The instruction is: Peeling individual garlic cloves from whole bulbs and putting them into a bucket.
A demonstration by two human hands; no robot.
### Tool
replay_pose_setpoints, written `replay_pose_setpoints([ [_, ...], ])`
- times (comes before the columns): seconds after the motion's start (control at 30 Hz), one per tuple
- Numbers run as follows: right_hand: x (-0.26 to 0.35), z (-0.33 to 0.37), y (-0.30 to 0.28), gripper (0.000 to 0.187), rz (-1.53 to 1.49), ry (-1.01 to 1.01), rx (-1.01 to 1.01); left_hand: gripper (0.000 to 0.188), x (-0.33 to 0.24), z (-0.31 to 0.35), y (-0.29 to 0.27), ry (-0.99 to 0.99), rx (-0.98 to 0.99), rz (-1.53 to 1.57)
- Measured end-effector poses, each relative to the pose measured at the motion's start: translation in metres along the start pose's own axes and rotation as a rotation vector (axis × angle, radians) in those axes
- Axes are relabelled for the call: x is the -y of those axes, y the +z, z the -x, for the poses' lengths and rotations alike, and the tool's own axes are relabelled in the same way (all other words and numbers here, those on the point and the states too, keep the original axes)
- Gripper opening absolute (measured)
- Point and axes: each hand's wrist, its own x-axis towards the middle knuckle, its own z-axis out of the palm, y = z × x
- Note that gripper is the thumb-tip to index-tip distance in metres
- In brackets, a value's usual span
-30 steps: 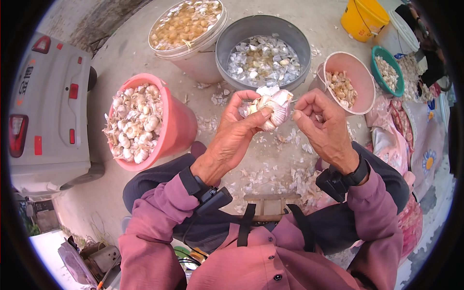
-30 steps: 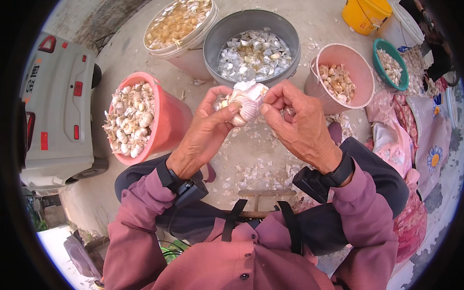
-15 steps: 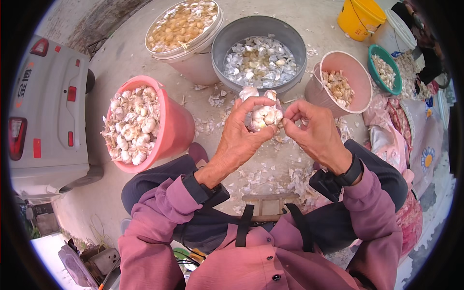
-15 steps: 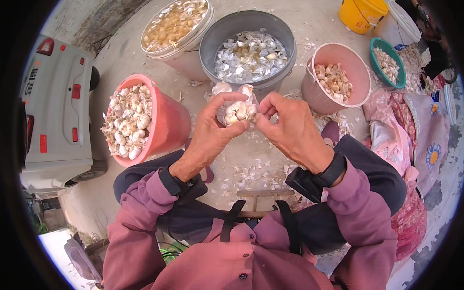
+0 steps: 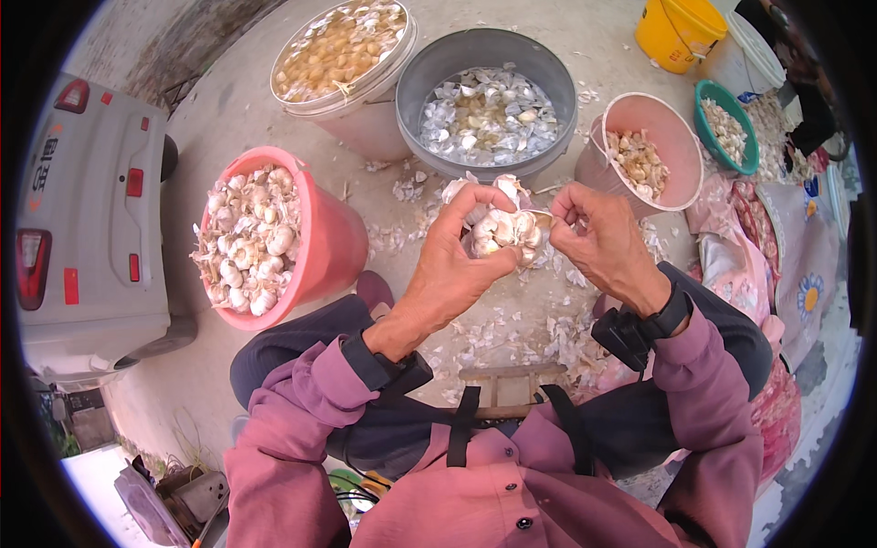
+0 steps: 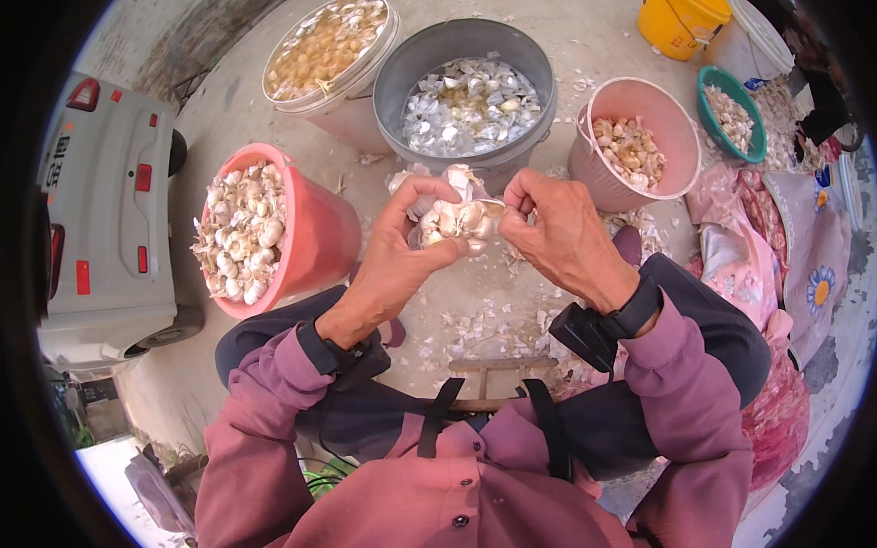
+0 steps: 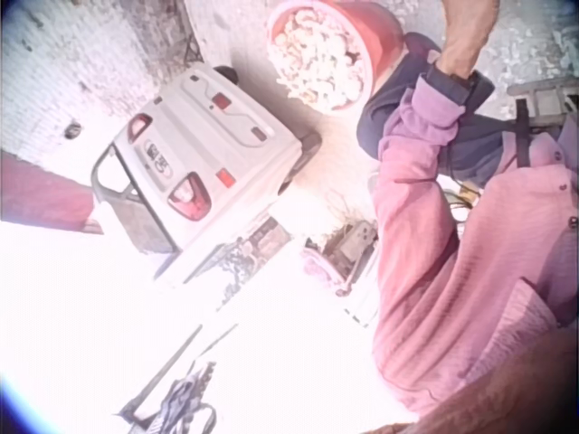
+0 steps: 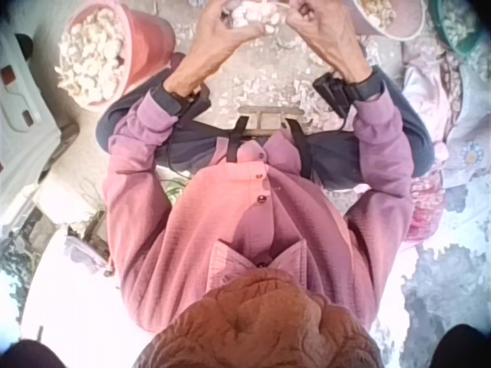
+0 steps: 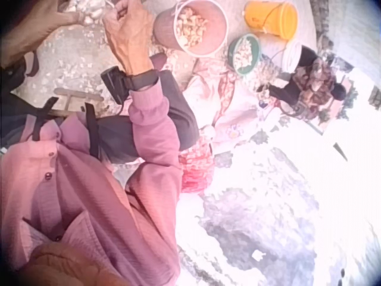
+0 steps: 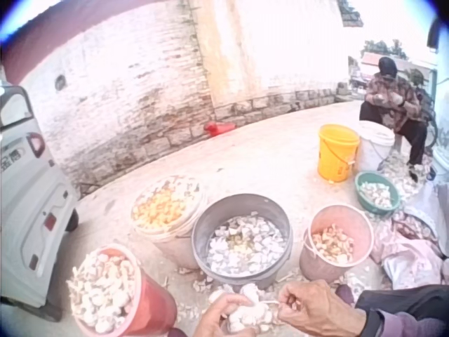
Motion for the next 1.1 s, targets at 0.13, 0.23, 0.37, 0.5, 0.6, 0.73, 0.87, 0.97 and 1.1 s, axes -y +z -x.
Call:
replay_pose_setpoints([
  [0.13, -0.009, -0.002, 0.003, 0.015, -0.051, 0.042, -0.003, 0.039, -0.004, 0.000, -0.008, -0.098, 0.089, 0.362],
  [0.23, -0.015, -0.002, 0.011, 0.015, -0.124, 0.088, 0.035, 0.042, -0.004, 0.001, -0.007, -0.116, 0.172, 0.505],
  [0.37, -0.006, -0.004, 0.000, 0.015, -0.133, 0.105, 0.010, 0.043, -0.001, -0.002, -0.014, -0.102, 0.179, 0.559],
  [0.5, 0.014, -0.006, -0.018, 0.012, -0.407, -0.011, -0.062, 0.043, -0.004, -0.003, -0.016, -0.075, 0.161, 0.445],
  [0.6, 0.032, -0.006, -0.011, 0.016, -0.363, 0.079, 0.098, 0.043, -0.002, -0.003, -0.014, -0.063, 0.199, 0.350],
  [0.73, 0.021, -0.004, 0.005, 0.025, -0.374, 0.107, 0.151, 0.030, -0.003, 0.001, -0.008, -0.076, 0.201, 0.440],
  [0.87, 0.016, -0.003, 0.017, 0.019, -0.605, 0.210, 0.188, 0.022, -0.004, 0.005, -0.002, -0.074, 0.139, 0.395],
  [0.97, 0.017, 0.003, 0.032, 0.017, -0.572, 0.175, 0.061, 0.024, 0.000, 0.007, -0.002, -0.020, 0.104, 0.212],
  [1.1, 0.023, -0.001, 0.041, 0.017, -0.589, 0.197, 0.062, 0.025, 0.003, 0.007, -0.001, -0.005, 0.005, 0.196],
])
